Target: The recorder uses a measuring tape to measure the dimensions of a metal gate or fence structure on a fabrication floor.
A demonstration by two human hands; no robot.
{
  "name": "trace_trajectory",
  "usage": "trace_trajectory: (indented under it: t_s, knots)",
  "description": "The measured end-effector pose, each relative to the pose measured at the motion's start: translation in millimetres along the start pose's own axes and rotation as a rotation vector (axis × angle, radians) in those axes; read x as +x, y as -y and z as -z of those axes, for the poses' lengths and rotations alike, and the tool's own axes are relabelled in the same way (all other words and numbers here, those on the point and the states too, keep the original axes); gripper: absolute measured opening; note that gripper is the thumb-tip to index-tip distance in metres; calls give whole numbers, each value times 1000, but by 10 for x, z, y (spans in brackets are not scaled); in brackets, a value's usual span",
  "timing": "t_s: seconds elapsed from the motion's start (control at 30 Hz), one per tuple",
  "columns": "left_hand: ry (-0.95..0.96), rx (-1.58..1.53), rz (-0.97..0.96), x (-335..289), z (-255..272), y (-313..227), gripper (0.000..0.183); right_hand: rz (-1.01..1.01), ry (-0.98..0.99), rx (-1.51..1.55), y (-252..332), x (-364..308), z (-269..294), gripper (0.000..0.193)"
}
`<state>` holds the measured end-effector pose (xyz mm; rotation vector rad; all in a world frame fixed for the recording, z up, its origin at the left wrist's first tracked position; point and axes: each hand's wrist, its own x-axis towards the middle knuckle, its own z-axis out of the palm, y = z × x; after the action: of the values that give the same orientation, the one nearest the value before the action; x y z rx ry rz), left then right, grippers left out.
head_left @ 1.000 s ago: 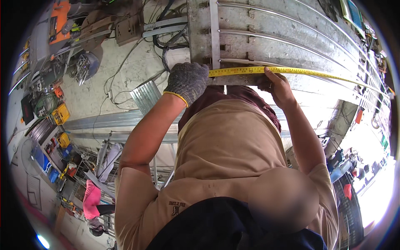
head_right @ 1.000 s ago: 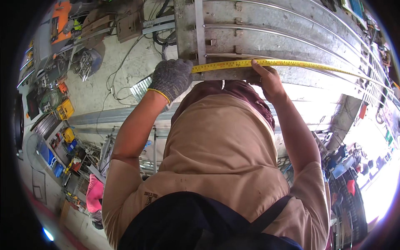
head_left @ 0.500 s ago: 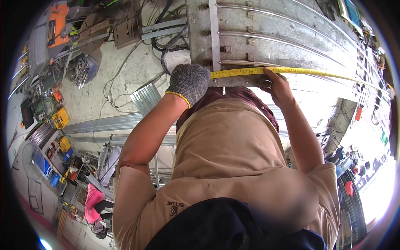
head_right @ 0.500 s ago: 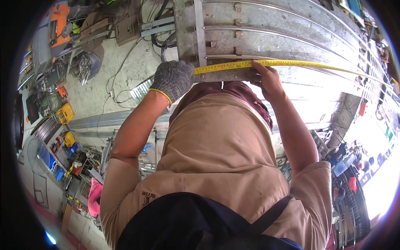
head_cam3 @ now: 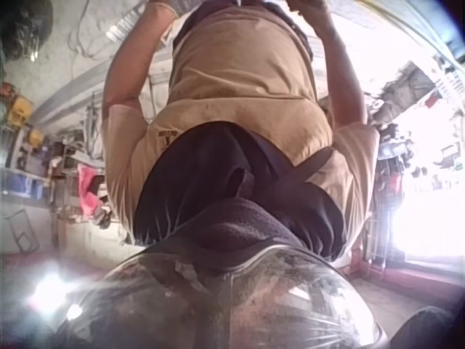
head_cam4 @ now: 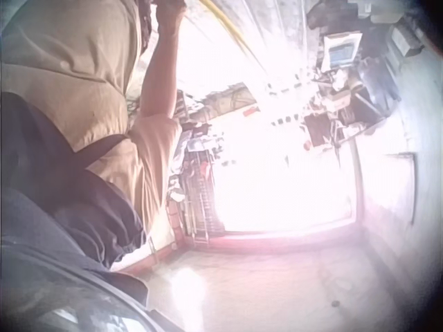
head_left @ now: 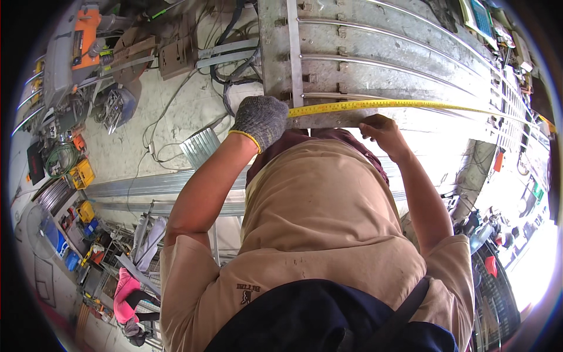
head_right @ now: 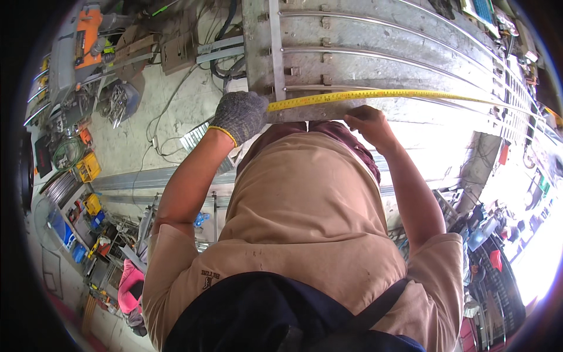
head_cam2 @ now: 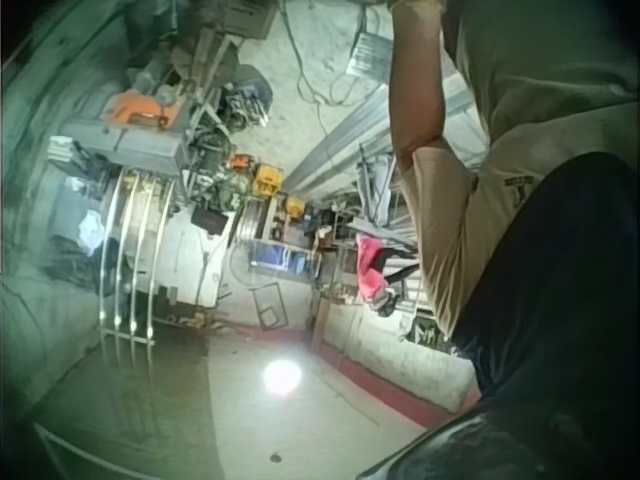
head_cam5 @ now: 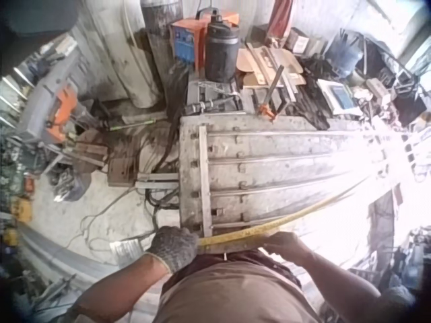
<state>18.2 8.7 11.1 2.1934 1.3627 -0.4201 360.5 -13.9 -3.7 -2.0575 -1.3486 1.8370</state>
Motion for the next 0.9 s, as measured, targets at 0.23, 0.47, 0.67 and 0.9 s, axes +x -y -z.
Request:
trace_trajectory:
  t_s: [0.23, 0.47, 0.67, 0.9]
  knots:
    - [12, -13, 9, -12, -5, -1, 22, 11, -179, -308, -431, -156, 475, 35]
    - [-9, -33, 10, -48, 17, -50, 24, -300, -475, 287, -1042, -183, 1412, 35]
    - [2, -18, 22, -58, 39, -81, 24, -253, -616, 559, -1342, -35, 1934, 50]
    - [-45, -6, 20, -64, -16, -58, 23, -191, -662, 816, -1412, 205, 2278, 64]
